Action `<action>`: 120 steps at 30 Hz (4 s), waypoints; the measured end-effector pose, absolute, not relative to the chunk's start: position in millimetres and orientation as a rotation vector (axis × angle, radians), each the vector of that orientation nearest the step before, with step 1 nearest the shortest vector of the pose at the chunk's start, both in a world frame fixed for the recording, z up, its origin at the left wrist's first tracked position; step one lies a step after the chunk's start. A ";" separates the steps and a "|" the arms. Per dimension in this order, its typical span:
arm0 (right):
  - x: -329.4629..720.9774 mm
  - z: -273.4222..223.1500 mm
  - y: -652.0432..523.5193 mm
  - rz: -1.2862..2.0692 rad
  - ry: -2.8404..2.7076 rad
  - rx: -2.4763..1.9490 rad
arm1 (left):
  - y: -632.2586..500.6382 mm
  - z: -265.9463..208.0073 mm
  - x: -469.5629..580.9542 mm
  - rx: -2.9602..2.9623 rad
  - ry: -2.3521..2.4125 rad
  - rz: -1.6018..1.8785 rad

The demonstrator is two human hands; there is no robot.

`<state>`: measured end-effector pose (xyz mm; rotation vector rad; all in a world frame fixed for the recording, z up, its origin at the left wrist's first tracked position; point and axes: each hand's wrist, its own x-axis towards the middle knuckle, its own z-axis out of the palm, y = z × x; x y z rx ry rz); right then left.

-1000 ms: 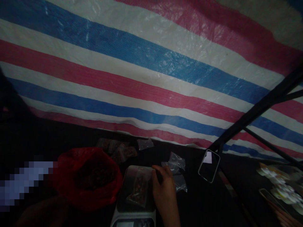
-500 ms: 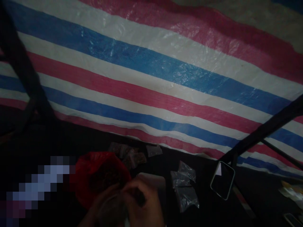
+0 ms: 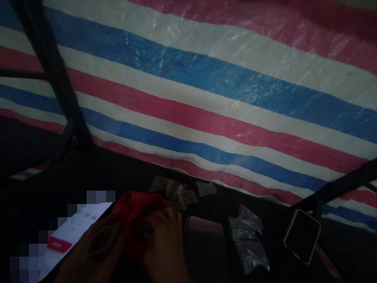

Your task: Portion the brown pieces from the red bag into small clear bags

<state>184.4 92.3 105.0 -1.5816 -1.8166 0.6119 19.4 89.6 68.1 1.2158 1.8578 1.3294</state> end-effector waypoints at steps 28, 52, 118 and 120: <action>210.6 116.8 80.7 0.843 -1.344 -1.408 | 89.6 53.9 32.8 1.414 1.646 1.213; 181.7 94.5 96.2 0.432 -1.750 -1.720 | 92.9 72.8 34.7 1.054 1.672 1.157; 163.4 104.5 80.2 0.261 -1.747 -1.213 | 87.7 59.2 27.0 1.391 1.711 1.114; 161.2 99.8 80.2 0.271 -1.696 -1.217 | 88.6 59.3 28.4 1.348 1.730 1.076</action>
